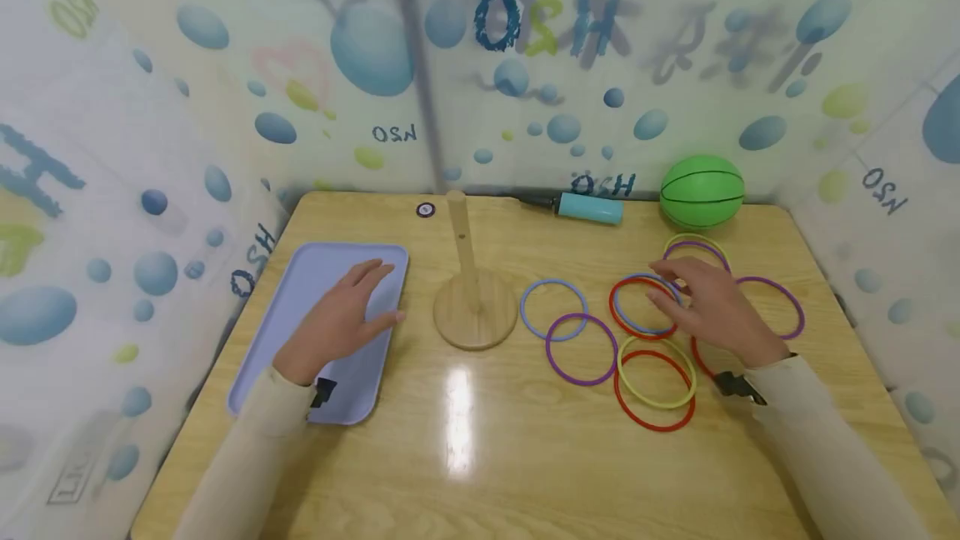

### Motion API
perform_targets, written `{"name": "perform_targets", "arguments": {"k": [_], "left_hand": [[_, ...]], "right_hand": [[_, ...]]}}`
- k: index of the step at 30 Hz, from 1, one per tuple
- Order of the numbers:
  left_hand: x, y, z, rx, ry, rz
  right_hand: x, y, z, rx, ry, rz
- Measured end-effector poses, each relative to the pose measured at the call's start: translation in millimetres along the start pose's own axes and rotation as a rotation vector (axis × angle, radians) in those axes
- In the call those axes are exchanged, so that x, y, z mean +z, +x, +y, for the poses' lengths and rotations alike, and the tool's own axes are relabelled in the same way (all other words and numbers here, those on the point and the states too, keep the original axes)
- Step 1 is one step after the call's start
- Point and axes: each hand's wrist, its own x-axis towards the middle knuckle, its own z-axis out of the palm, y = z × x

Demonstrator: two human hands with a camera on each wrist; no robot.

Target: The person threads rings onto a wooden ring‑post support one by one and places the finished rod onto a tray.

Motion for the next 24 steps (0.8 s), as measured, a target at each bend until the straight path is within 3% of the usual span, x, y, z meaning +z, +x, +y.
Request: {"name": "perform_targets", "arguments": {"k": [9, 17, 21, 24], "left_hand": [[3.7, 14.3, 9.6, 0.001, -0.177, -0.055], [13.6, 19.8, 14.7, -0.084, -0.399, -0.072], [22.6, 22.9, 17.0, -0.141, -0.506, -0.079], [31.2, 24.8, 21.0, -0.173, -0.534, -0.120]], "right_hand": [[13, 15.7, -10, 0.012, 0.175, -0.055], [29, 27.1, -18, 0.059, 0.300, -0.189], [38, 30.6, -23, 0.061, 0.316, -0.241], [45, 29.9, -27, 0.053, 0.299, -0.269]]}}
